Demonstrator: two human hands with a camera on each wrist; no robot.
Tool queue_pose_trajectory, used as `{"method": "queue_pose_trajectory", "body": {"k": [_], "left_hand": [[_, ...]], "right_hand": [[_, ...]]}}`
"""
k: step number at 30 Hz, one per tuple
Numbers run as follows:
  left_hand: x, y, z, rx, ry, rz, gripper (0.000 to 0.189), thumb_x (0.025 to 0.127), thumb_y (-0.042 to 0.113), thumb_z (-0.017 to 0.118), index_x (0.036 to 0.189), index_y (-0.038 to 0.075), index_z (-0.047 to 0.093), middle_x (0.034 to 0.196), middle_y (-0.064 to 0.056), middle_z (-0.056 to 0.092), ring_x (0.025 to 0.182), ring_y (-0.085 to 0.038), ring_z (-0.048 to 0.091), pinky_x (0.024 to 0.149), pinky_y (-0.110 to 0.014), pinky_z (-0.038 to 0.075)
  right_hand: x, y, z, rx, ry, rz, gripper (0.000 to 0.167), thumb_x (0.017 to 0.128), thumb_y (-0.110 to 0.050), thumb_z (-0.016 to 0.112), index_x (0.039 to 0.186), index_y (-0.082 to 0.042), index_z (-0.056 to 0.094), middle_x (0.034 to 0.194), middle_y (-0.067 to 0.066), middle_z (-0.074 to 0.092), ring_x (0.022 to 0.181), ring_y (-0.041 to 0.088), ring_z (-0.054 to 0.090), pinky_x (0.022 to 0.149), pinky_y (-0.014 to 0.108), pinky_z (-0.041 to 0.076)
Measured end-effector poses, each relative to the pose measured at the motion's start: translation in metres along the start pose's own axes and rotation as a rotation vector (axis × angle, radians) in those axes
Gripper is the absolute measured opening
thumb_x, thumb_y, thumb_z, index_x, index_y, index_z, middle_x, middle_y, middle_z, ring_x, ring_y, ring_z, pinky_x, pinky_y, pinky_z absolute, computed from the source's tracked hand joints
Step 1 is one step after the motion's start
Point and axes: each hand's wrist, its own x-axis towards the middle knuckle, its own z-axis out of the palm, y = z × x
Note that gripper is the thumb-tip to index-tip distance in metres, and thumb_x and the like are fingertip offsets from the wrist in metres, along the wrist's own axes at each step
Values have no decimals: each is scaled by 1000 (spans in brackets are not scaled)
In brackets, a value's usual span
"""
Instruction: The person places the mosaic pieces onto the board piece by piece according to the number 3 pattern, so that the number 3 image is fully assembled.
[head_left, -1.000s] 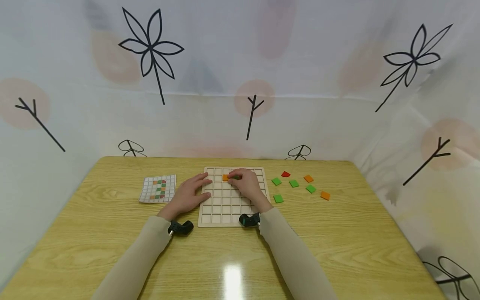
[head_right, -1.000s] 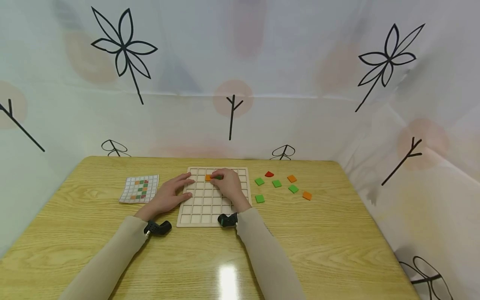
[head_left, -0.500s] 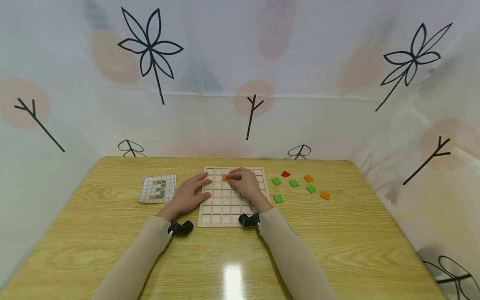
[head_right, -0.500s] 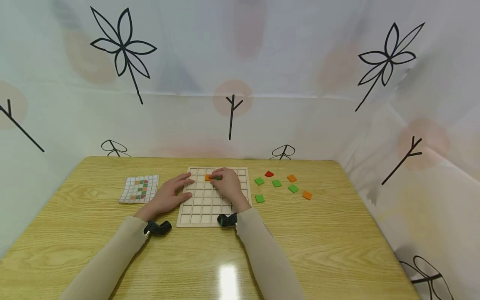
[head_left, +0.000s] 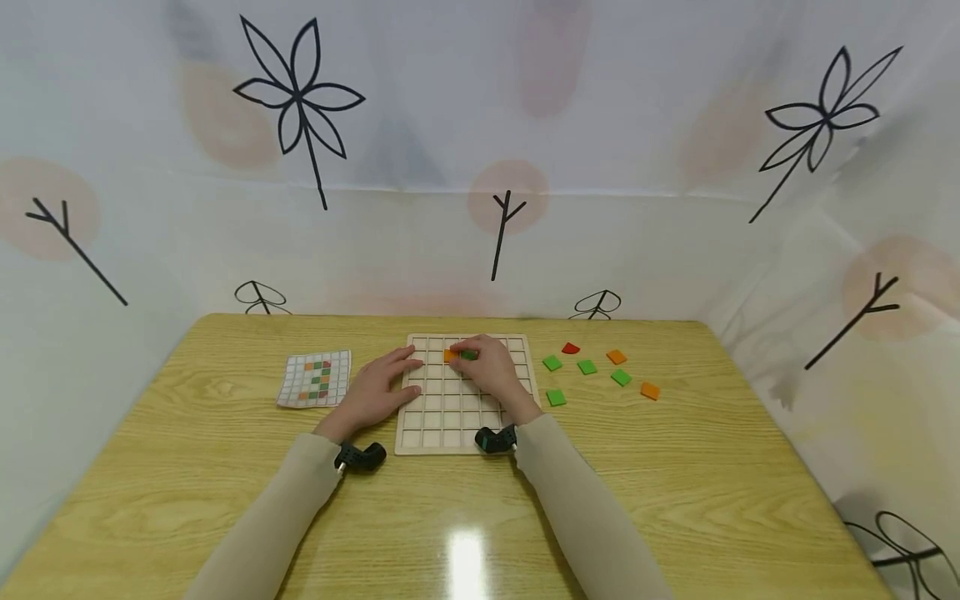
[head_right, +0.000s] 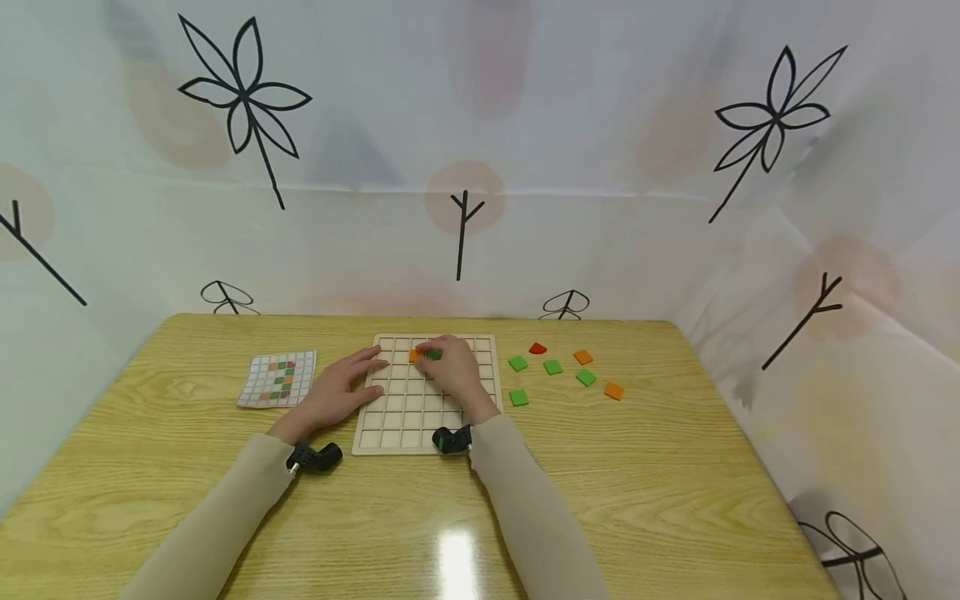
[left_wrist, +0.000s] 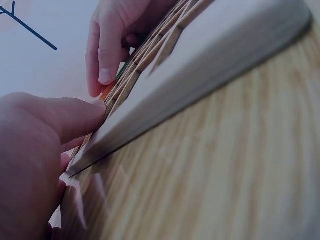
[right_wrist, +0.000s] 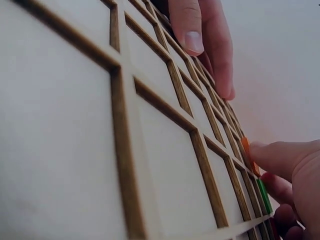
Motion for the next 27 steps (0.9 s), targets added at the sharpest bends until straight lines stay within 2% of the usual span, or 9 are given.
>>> {"method": "queue_pose_trajectory", "body": {"k": [6,14,20,24,27], "left_hand": [[0,1,-1,1,3,10,51,98,31,64,142,8,56,158,-13,36,146,-35,28,112,-64,23],[-1,-1,0,4,0,0,51,99,32,64,143,9,56,158,-11,35,146,-35,28,113,-64,22],[-1,-3,0,2,3,-2,51,98,32,64,143,9,56,158,-11,35,146,-35,28,113,-64,21],[-1,-3,0,4,6,10,51,98,31,64,142,8,56,158,-13,36,145,-36,29,112,-64,23],[-1,-2,-1,-2,4,14,51,98,31,64,142,8,56,158,-13,36,145,-36,29,112,-64,23]], "right_hand": [[2,-3,2,-47,11,30,26,94,-24,72,118,-14,76,121,8,63,111,30,59,93,45,50],[2,-4,3,-17,4,62,23,95,-23,70,116,-14,76,126,9,62,117,32,57,96,47,48],[0,-2,2,62,2,39,23,95,-22,71,116,-14,76,123,8,63,109,28,59,88,43,50],[-2,1,-1,140,-12,69,23,94,-20,71,117,-16,75,121,4,64,97,22,58,77,36,49],[-2,4,-5,192,-19,82,25,94,-19,71,118,-15,75,113,4,64,86,21,55,69,33,46]]}}
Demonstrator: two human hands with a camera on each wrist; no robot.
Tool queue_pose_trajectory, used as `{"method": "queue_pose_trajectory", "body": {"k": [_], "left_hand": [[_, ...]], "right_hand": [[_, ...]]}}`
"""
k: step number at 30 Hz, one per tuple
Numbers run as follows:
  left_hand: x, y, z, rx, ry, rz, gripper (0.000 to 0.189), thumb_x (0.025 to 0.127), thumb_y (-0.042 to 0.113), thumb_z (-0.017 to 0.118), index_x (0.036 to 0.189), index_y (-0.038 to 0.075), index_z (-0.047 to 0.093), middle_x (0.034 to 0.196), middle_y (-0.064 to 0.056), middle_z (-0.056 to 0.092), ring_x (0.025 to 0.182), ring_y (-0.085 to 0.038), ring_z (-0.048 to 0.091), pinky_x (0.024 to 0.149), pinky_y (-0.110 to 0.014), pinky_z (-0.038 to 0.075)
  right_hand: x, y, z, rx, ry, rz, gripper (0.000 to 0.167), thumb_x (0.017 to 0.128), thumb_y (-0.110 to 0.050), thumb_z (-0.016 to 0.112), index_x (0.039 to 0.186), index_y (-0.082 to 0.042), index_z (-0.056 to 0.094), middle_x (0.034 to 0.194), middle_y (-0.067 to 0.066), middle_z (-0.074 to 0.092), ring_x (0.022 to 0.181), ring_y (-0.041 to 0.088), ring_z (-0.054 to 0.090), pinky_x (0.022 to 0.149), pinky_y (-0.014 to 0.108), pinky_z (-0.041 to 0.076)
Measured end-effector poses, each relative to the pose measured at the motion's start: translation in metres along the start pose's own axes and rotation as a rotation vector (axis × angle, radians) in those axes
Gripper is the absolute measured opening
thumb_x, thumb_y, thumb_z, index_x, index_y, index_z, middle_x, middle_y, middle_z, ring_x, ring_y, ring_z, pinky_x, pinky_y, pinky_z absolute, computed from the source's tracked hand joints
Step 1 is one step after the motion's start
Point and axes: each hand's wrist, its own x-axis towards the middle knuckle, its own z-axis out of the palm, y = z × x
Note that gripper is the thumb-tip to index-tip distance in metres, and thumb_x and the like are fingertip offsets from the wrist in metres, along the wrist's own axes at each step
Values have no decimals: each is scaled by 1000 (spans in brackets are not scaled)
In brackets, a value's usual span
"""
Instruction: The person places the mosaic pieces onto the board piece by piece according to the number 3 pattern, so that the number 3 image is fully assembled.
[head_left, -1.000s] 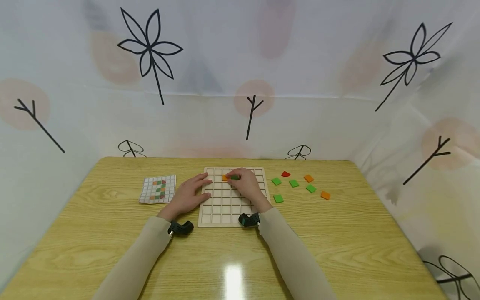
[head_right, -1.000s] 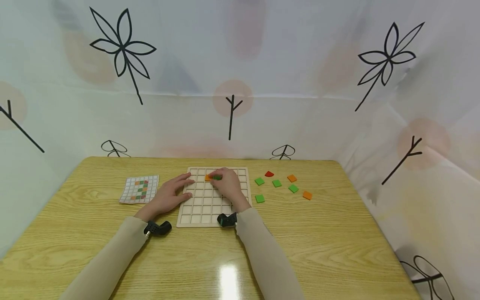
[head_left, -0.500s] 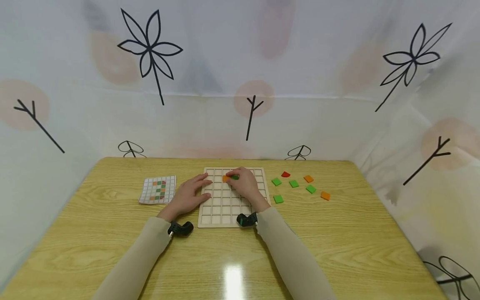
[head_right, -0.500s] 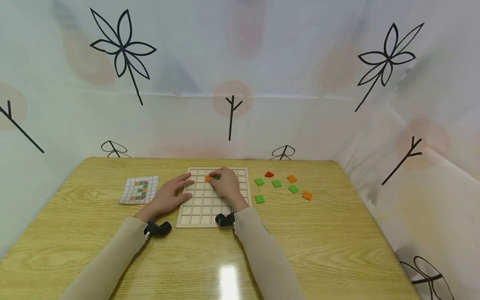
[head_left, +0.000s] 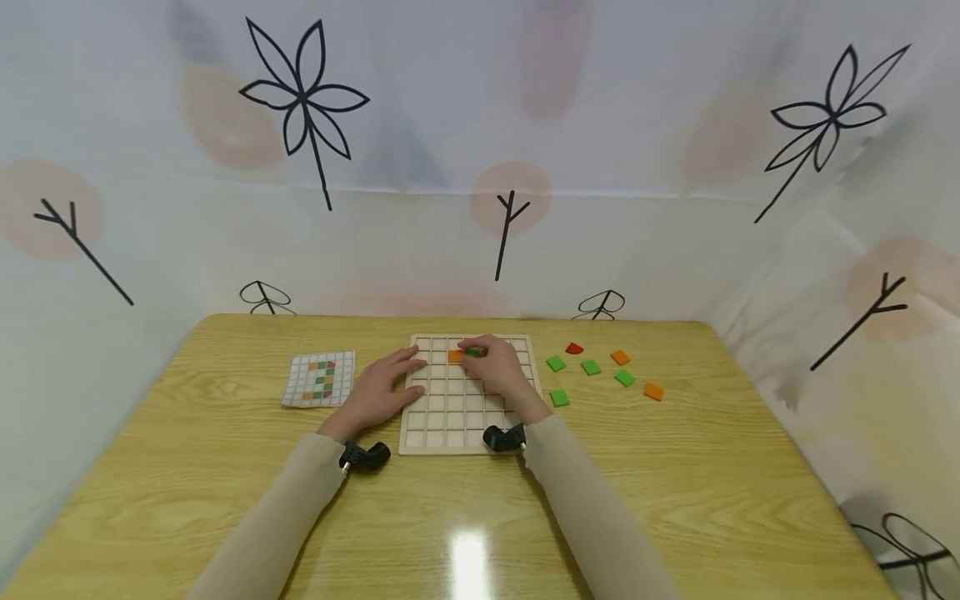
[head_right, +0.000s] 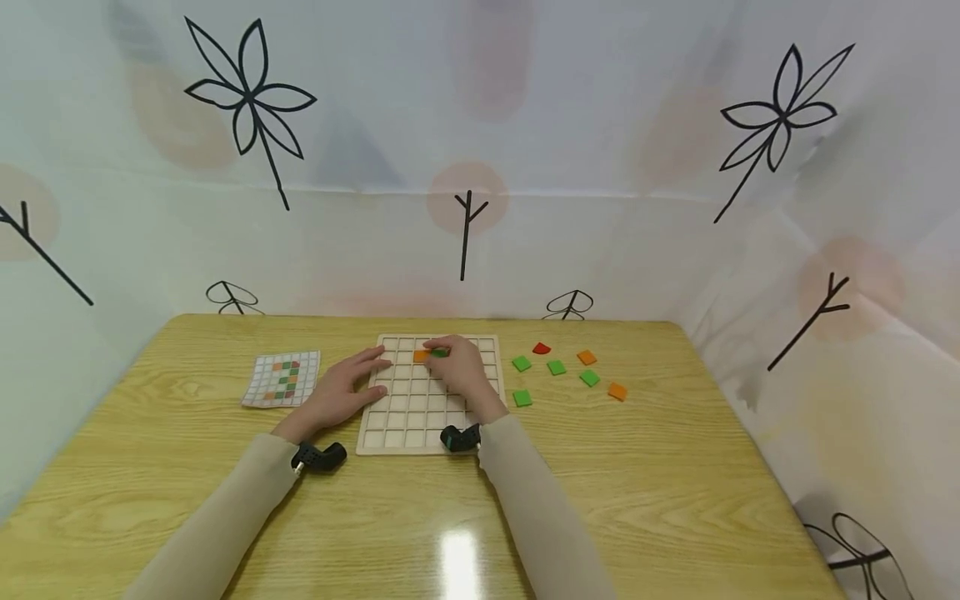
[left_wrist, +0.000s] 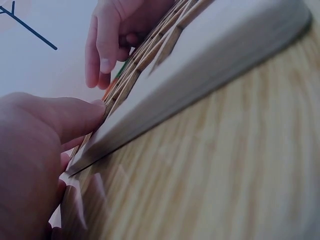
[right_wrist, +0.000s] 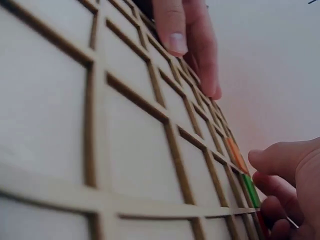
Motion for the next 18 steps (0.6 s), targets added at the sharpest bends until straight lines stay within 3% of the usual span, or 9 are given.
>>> {"method": "queue_pose_trajectory", "body": {"k": [5,10,18], "left_hand": [[1,2,-1,-7,-4,-9,50,98,31,64,142,8,56,158,-12,36,146,-35,28,113,-64,22],[2,2,0,-3,-8,-13,51,98,31,64,143,9,56,158,-12,36,146,-34,28,113,-64,22],[0,4,-1,2,-10,-21,50,98,31,64,143,9,56,158,-12,35,147,-34,27,113,-64,20]], "right_hand": [[-1,1,-10,49,-8,-9,25,95,-16,68,120,-13,74,103,7,63,82,22,54,63,31,44],[-1,4,-17,106,-7,3,26,97,-17,67,121,-12,73,108,5,65,90,22,57,66,32,47],[-3,9,-33,94,18,-44,26,97,-13,67,122,-8,72,114,4,69,100,23,63,77,36,54]]}}
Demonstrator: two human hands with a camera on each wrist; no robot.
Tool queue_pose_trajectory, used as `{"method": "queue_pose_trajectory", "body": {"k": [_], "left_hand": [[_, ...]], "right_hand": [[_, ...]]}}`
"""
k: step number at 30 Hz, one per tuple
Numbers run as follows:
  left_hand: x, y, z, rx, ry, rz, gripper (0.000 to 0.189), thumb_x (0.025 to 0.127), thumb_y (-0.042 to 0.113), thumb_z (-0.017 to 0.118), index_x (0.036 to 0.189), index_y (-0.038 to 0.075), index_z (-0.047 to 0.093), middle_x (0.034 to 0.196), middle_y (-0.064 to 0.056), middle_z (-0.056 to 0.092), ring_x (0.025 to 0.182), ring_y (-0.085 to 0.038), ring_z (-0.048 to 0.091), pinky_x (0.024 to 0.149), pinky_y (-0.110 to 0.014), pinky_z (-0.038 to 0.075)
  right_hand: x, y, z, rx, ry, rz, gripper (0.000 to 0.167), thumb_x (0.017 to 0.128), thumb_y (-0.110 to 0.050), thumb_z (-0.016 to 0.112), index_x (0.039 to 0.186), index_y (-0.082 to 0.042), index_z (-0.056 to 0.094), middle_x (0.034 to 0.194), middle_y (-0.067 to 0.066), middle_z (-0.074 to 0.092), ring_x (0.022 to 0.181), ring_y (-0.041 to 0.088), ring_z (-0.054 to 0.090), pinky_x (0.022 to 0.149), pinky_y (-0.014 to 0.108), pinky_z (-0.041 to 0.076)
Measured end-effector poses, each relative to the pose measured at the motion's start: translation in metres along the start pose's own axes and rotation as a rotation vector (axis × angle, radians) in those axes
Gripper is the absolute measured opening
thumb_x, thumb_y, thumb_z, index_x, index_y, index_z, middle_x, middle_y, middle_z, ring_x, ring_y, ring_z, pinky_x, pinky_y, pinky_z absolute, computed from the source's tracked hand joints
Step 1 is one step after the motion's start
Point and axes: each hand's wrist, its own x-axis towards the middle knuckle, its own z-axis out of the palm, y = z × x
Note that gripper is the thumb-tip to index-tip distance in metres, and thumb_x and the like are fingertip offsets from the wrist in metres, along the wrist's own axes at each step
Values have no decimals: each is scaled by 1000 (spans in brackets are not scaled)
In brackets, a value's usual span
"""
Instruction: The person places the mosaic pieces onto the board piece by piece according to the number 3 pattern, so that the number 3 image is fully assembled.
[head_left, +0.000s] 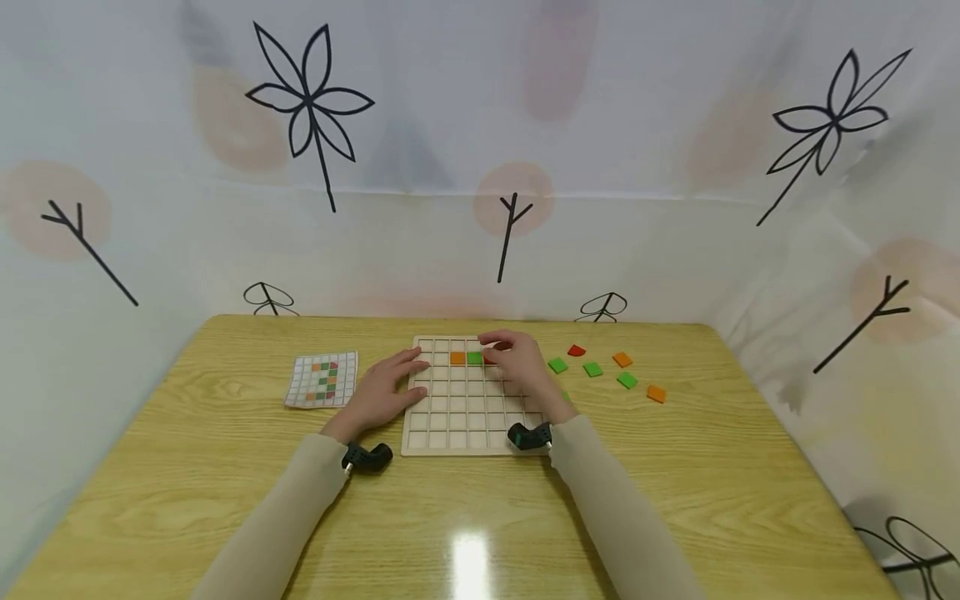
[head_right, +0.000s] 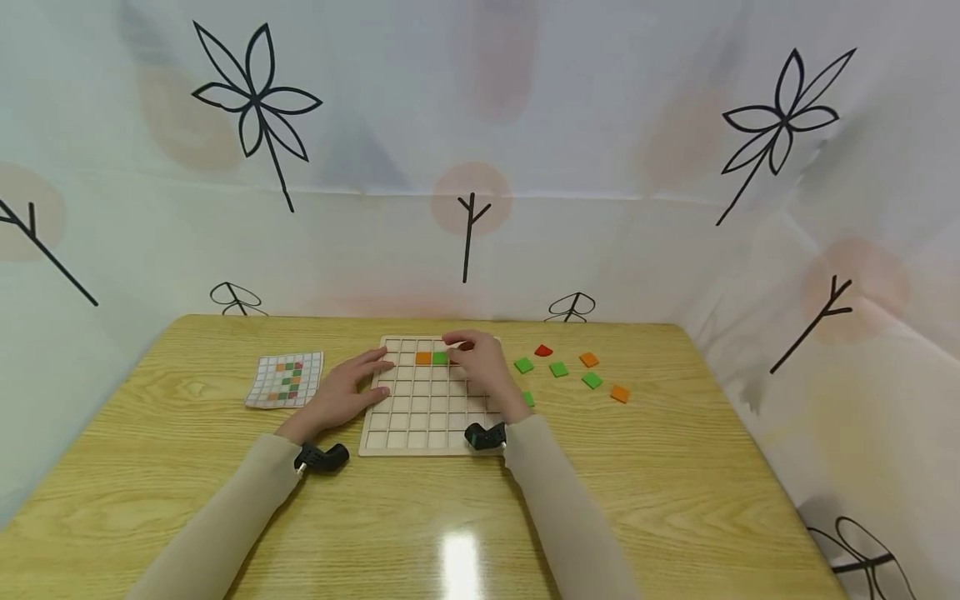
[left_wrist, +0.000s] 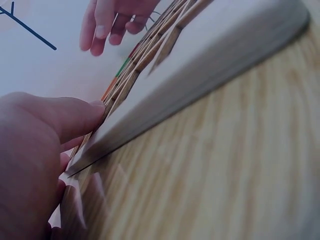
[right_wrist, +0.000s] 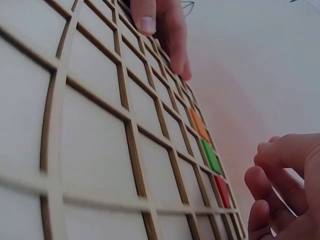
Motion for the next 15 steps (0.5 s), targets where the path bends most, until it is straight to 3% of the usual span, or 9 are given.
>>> {"method": "queue_pose_trajectory", "body": {"k": [8,15], "left_hand": [[0,-2,0,-3,-3,1,50,99,32,63,143,10,55,159,-11,35,147,-33,27,113,-64,20],[0,-2,0,-4,-5,2,51,99,33,62,144,9,55,158,-11,35,147,-34,27,113,-63,21]], "right_hand": [[-14,4,-31,-59,11,25,25,97,-13,67,121,-8,73,116,6,68,107,27,60,77,37,53],[-35,14,-63,-131,12,2,23,97,-9,65,119,-3,72,114,13,68,102,30,60,65,32,48]]}}
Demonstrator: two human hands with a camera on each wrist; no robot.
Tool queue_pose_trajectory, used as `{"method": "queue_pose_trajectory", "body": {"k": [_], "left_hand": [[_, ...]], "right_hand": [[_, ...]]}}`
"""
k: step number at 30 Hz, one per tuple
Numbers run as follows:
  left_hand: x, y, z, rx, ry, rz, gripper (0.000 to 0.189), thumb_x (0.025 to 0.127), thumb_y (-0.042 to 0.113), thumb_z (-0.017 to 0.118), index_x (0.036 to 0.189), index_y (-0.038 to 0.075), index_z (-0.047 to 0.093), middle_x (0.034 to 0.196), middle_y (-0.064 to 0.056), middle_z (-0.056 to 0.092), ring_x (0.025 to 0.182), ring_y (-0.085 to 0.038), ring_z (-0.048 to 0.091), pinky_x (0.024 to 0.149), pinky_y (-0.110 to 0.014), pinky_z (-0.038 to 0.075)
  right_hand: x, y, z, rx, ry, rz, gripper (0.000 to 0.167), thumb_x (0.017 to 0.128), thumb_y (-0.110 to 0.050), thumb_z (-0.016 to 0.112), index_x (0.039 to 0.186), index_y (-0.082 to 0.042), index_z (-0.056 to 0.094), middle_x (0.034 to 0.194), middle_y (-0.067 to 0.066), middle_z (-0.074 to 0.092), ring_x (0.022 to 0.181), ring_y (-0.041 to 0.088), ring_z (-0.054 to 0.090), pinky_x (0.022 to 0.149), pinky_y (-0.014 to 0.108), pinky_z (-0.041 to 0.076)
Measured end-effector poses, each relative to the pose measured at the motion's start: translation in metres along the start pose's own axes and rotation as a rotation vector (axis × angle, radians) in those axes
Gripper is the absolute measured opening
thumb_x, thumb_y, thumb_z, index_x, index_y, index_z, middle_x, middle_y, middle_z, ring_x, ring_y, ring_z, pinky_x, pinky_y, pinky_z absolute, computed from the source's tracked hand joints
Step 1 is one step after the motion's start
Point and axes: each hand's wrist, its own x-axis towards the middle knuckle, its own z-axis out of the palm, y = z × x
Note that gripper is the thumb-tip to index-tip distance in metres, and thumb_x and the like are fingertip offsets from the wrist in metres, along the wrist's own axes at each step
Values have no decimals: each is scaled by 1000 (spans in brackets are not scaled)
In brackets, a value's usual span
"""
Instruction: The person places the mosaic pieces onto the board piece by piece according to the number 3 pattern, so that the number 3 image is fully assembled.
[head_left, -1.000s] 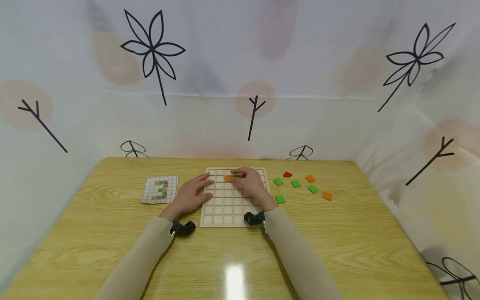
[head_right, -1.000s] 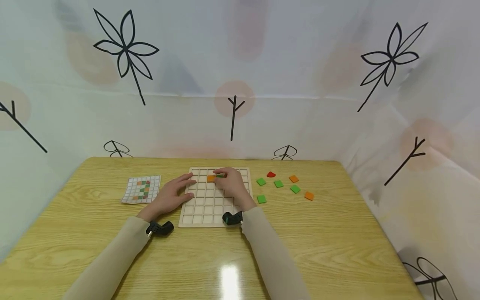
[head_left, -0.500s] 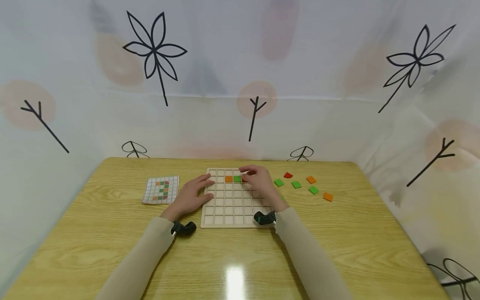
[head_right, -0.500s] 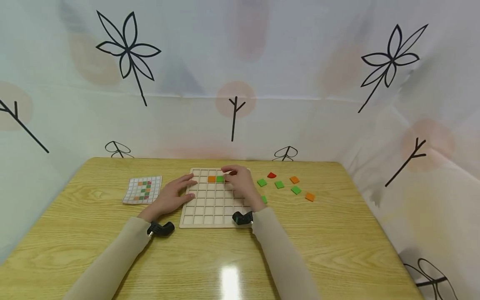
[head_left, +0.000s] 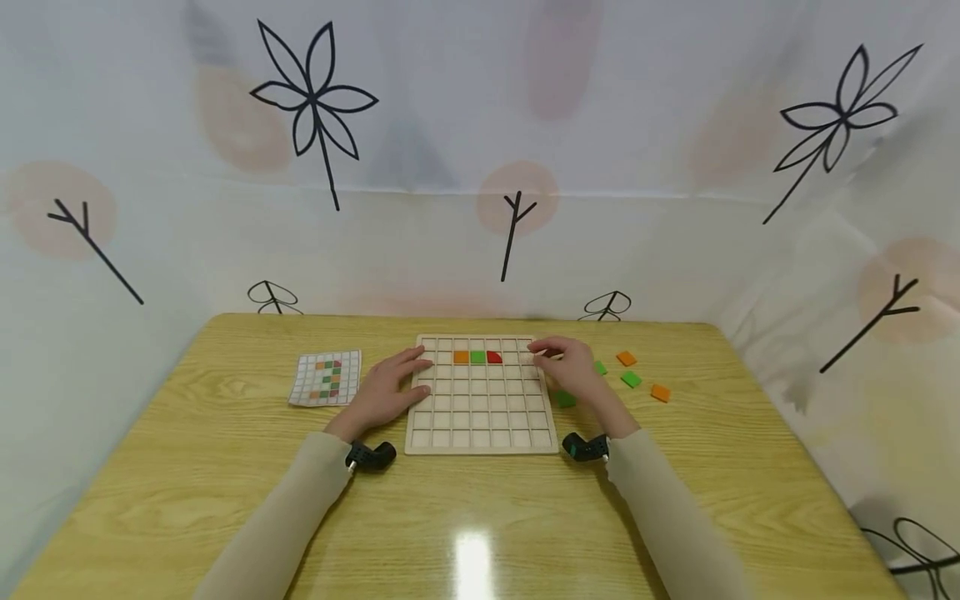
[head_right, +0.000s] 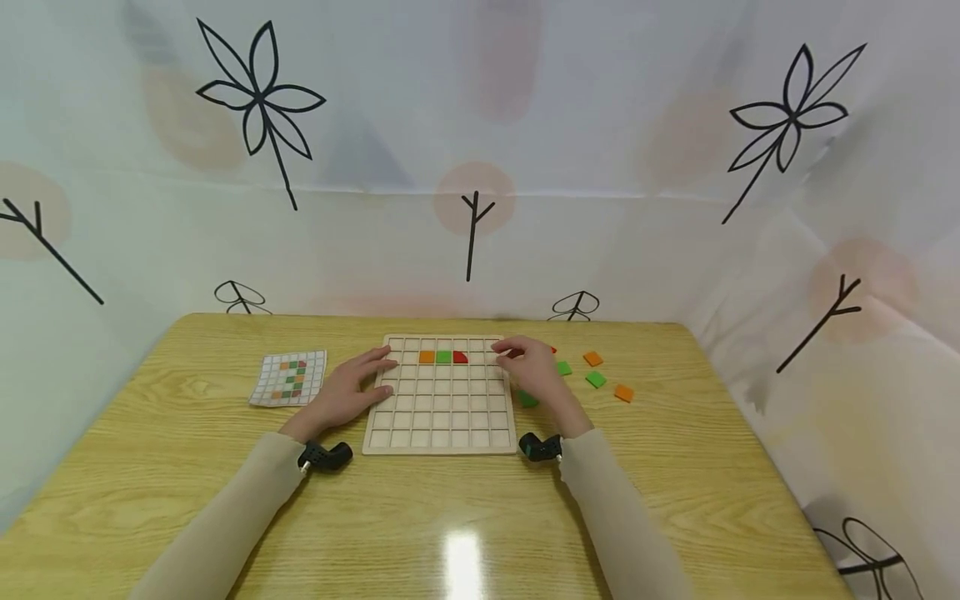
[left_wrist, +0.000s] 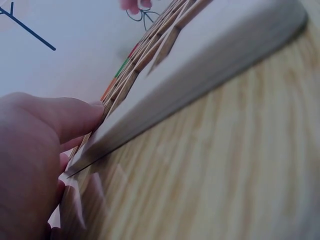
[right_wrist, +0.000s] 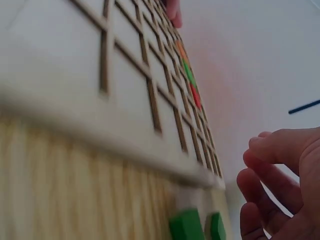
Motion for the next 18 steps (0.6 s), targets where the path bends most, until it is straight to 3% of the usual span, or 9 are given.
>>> {"method": "queue_pose_trajectory", "body": {"k": [5,10,14,18], "left_hand": [[0,1,1,6,2,7,52,99,32,62,144,8,55,158,-11,35,146,-34,27,113,-63,22],[0,1,1,9,-8,-2,52,99,33,62,144,9,54,159,-9,35,147,-33,26,114,-63,21],[1,2,0,3,-12,-9,51,99,33,62,144,10,54,159,-9,35,147,-32,26,114,-62,21],[0,3,-1,-4,-9,-10,51,99,32,62,144,9,54,159,-10,35,147,-33,26,114,-63,20]], "right_hand": [[-16,14,-18,-82,-10,-21,23,96,-11,68,117,-4,73,113,12,68,100,29,61,70,33,51],[-29,27,-33,-98,-53,-20,20,95,-12,69,114,-4,74,114,13,68,95,27,62,70,34,52],[-39,31,-42,-85,-109,-10,21,96,-10,68,114,-3,73,114,14,68,95,27,62,68,32,53],[-43,39,-46,-77,-196,12,26,96,-16,69,120,-8,72,116,8,68,102,23,62,75,31,52]]}}
